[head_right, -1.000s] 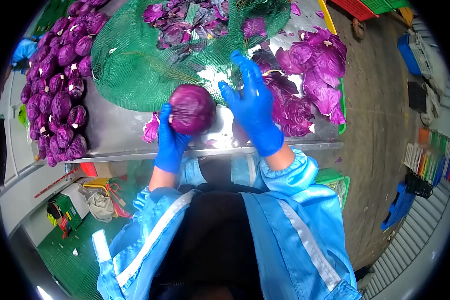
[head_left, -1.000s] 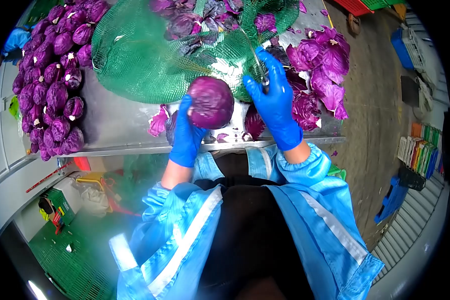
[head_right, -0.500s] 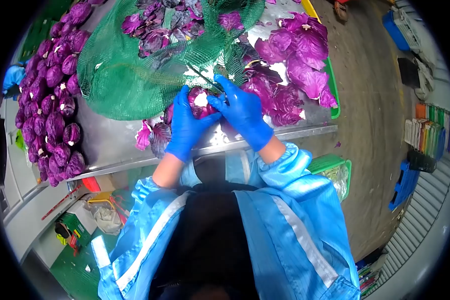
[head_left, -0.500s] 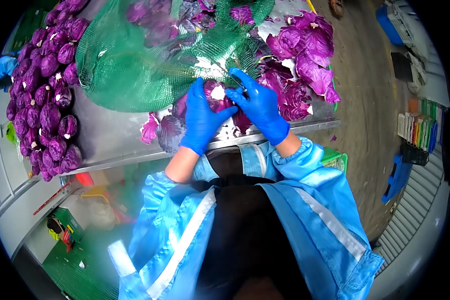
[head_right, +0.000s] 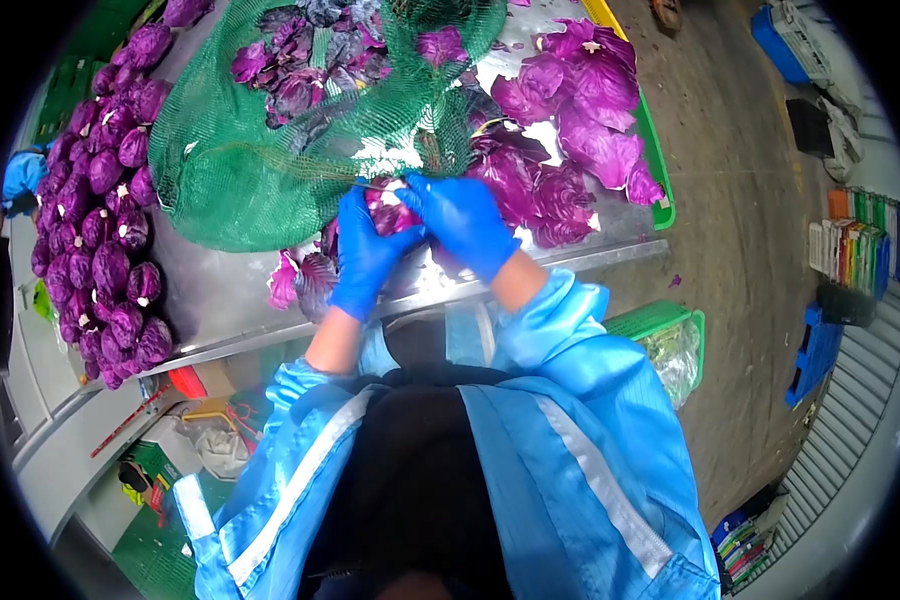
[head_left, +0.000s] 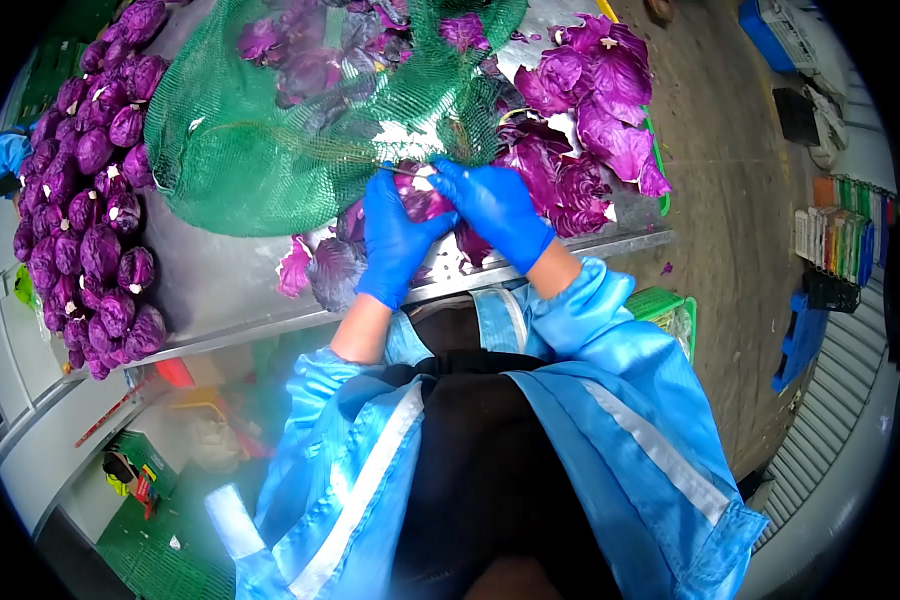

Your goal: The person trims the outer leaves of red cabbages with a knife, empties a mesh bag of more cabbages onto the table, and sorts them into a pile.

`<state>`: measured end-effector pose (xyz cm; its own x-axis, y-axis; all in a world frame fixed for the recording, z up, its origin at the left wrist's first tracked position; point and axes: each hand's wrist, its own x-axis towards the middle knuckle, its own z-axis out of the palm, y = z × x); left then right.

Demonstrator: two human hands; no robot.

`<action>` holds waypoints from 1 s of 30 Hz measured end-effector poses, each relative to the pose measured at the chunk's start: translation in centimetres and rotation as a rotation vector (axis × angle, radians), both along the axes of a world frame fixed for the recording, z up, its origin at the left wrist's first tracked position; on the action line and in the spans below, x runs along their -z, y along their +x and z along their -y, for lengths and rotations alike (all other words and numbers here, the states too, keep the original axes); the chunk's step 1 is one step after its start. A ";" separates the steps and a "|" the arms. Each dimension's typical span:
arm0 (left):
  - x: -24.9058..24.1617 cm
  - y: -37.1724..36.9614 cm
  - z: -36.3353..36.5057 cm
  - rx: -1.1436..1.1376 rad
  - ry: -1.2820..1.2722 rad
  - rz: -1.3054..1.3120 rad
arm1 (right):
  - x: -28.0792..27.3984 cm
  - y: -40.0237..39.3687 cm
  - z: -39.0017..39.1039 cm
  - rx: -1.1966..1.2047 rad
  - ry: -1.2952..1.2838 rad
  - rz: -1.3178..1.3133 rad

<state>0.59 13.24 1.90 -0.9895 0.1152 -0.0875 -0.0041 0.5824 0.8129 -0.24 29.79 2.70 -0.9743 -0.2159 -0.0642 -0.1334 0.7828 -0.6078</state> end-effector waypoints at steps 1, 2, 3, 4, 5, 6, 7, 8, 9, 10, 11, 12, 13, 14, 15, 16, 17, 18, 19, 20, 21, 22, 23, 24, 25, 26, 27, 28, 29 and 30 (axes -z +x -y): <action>0.6 0.4 0.0 -0.006 -0.022 -0.054 | -0.2 -0.7 -0.6 -0.080 0.007 0.002; 1.2 0.9 0.0 -0.007 -0.046 -0.108 | -0.1 -1.5 -1.4 -0.155 0.011 0.004; 1.7 1.3 -0.1 -0.006 -0.067 -0.162 | 0.1 -2.2 -2.1 -0.227 0.018 0.007; 1.9 1.4 -0.2 -0.034 -0.083 -0.123 | 0.7 -2.9 -1.9 -0.252 0.015 0.014; 1.8 1.4 0.1 0.004 -0.028 -0.100 | 0.9 -2.4 -1.7 -0.210 0.019 0.053; 1.5 1.2 0.5 0.042 0.024 -0.080 | 0.9 -1.6 -1.4 -0.168 0.021 0.089; 1.3 0.9 0.9 0.076 0.080 -0.062 | 0.4 -1.0 -1.2 -0.130 0.026 0.123; 1.4 0.6 1.5 0.115 0.078 -0.042 | 1.1 0.1 -1.1 -0.098 0.007 0.083; 1.3 0.9 1.5 0.120 0.013 -0.026 | 1.5 0.8 -1.2 -0.082 -0.023 0.091; -0.6 0.9 1.1 0.125 -0.052 -0.010 | 1.8 1.4 -1.2 -0.065 -0.053 0.099; -1.6 1.2 0.9 0.128 -0.120 0.007 | 1.6 1.9 -1.0 -0.050 -0.086 0.107; -0.8 1.8 0.4 0.099 0.128 0.017 | 1.0 2.2 -0.8 -0.055 -0.075 0.106; -0.1 2.1 -0.3 0.028 -0.019 -0.062 | 0.6 2.4 -0.3 -0.021 -0.061 0.102; 0.6 2.2 -1.1 -0.043 -0.166 -0.139 | 0.4 2.7 0.4 0.012 -0.048 0.100; 1.0 2.1 -1.5 -0.113 -0.313 -0.218 | 0.2 2.9 0.8 0.047 -0.034 0.095; -0.4 1.4 -1.6 -0.063 -0.212 -0.117 | 0.5 3.0 1.1 0.047 -0.015 0.018; 0.3 1.4 -1.4 -0.052 -0.210 -0.156 | 0.5 3.3 1.0 0.019 0.023 -0.022; 1.6 1.7 -0.9 -0.044 -0.208 -0.192 | 0.2 3.9 0.8 -0.012 0.061 -0.060; 1.7 1.5 -0.7 -0.034 -0.205 -0.231 | -0.2 4.1 0.5 -0.041 0.100 -0.101; 1.7 1.2 -0.2 -0.060 -0.111 -0.137 | -0.3 4.3 0.2 -0.048 0.120 -0.142; 1.5 1.0 0.2 -0.085 -0.017 -0.040 | -0.3 4.6 -0.1 -0.054 0.138 -0.180; 1.5 0.4 0.3 -0.074 -0.029 -0.033 | -0.4 4.7 -0.3 -0.061 0.157 -0.219; 1.3 0.4 0.1 -0.074 -0.056 -0.018 | -0.4 4.6 -0.4 -0.044 0.120 -0.193; 0.8 0.3 -0.1 -0.070 -0.084 -0.005 | -0.3 4.4 -0.4 -0.023 0.083 -0.167; 0.3 0.2 -0.3 -0.064 -0.113 0.011 | -0.1 4.4 -0.4 0.000 0.045 -0.139; 2.0 0.4 -0.1 -0.090 -0.146 -0.060 | 0.3 4.4 -0.3 -0.015 0.085 -0.138; 2.4 0.3 0.0 -0.084 -0.157 -0.063 | 0.9 4.4 -0.2 -0.029 0.125 -0.138; 2.2 0.2 0.0 -0.076 -0.167 -0.065 | 1.0 4.3 0.0 -0.043 0.165 -0.136; 1.9 0.0 -0.1 -0.068 -0.177 -0.069 | 0.9 4.0 0.0 -0.027 0.149 -0.112; 1.3 -0.2 -0.3 -0.057 -0.154 -0.012 | 0.6 3.4 0.0 -0.014 0.132 -0.086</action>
<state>0.36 13.50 0.56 -0.9951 0.0449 -0.0880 -0.0317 0.6990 0.7144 3.12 29.81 2.08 -0.9745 -0.2243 -0.0090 -0.1918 0.8529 -0.4856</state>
